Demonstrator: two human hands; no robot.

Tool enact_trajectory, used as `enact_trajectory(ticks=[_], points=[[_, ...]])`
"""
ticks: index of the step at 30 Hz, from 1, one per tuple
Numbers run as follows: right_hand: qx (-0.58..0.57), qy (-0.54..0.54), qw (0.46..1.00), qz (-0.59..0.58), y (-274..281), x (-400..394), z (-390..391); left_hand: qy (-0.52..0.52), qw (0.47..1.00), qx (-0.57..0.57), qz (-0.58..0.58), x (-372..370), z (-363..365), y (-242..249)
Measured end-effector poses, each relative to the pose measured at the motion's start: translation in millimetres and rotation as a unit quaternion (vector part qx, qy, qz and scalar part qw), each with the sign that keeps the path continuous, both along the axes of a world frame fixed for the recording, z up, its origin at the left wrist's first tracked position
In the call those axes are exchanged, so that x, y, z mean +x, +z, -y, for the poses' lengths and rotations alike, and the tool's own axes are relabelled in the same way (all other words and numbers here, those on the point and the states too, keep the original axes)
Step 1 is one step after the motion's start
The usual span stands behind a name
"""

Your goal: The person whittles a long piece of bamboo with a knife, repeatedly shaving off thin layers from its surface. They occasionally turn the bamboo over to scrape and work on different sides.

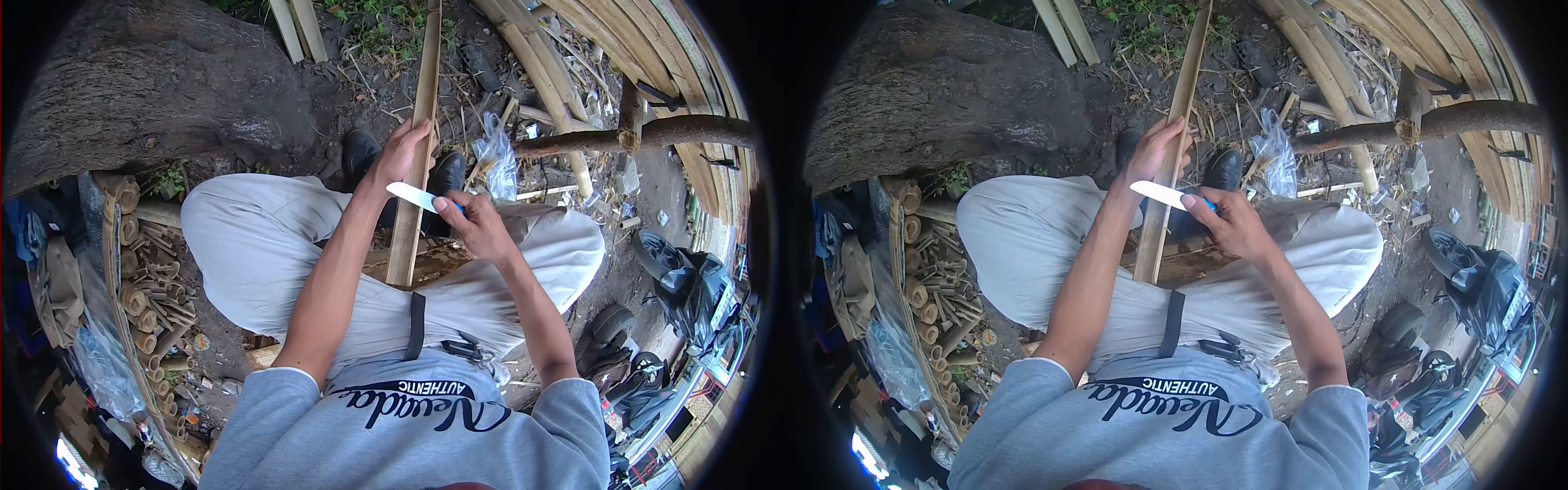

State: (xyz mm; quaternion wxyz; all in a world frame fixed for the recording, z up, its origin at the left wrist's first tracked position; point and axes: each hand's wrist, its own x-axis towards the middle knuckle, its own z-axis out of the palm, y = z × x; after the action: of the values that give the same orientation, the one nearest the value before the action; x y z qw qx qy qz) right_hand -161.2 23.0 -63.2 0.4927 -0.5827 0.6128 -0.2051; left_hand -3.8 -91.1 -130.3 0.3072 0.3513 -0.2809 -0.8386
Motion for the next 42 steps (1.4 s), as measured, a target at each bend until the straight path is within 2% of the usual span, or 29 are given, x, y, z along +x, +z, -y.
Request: enact_trajectory(ticks=[2, 6, 8, 12, 16, 17, 21, 24, 25, 26, 29, 31, 35, 38, 39, 42], points=[[-0.029, -0.003, 1.0, 0.008, -3, 3, 3, 0.018, 0.999, 0.012, 0.025, 1, -3, 10], [-0.045, 0.003, 0.998, 0.049, 8, 19, -10, 0.002, 1.0, 0.013, 0.009, 9, 3, -6], [0.021, 0.039, 0.999, 0.011, 19, 14, -12, 0.006, 1.0, 0.007, 0.015, 6, 1, -11], [0.023, 0.049, 0.998, 0.016, 13, 4, -5, 0.005, 0.999, 0.002, 0.037, 1, -2, -6], [0.004, 0.028, 0.999, 0.032, 14, 17, -12, 0.002, 1.0, 0.013, -0.008, 7, 7, -9], [-0.031, 0.047, 0.998, 0.022, 19, 20, -19, 0.006, 1.0, 0.006, -0.005, 7, 5, -10], [0.002, 0.049, 0.998, 0.03, 17, 10, -16, 0.024, 0.999, 0.017, 0.045, 0, -2, -3], [0.019, 0.004, 1.0, 0.021, 9, 7, -4, 0.006, 1.0, -0.003, -0.009, 3, 3, 0], [-0.02, 0.005, 0.999, 0.029, 14, 14, -6, -0.002, 1.0, 0.005, 0.0, 5, 7, 2], [-0.017, 0.013, 0.999, 0.042, 12, 21, -19, 0.014, 0.999, 0.023, 0.031, 8, 6, 5], [-0.003, 0.008, 0.998, 0.067, 16, 21, -26, 0.009, 1.0, 0.01, 0.008, 6, 2, -10], [0.002, 0.035, 0.999, 0.029, 13, 11, -23, 0.015, 1.0, 0.007, 0.022, 0, -1, -11], [-0.014, -0.005, 1.0, 0.0, 1, 4, -1, 0.012, 1.0, 0.005, -0.006, 1, 4, -5], [0.003, 0.067, 0.998, 0.02, 19, 26, -26, 0.009, 1.0, 0.011, -0.006, 13, 9, -11], [0.001, 0.031, 0.998, 0.054, 16, 28, -30, 0.024, 0.999, 0.007, 0.023, 9, 6, -11], [0.0, 0.068, 0.998, 0.005, 21, 16, -29, 0.023, 0.998, 0.007, 0.055, 2, 1, -10]])
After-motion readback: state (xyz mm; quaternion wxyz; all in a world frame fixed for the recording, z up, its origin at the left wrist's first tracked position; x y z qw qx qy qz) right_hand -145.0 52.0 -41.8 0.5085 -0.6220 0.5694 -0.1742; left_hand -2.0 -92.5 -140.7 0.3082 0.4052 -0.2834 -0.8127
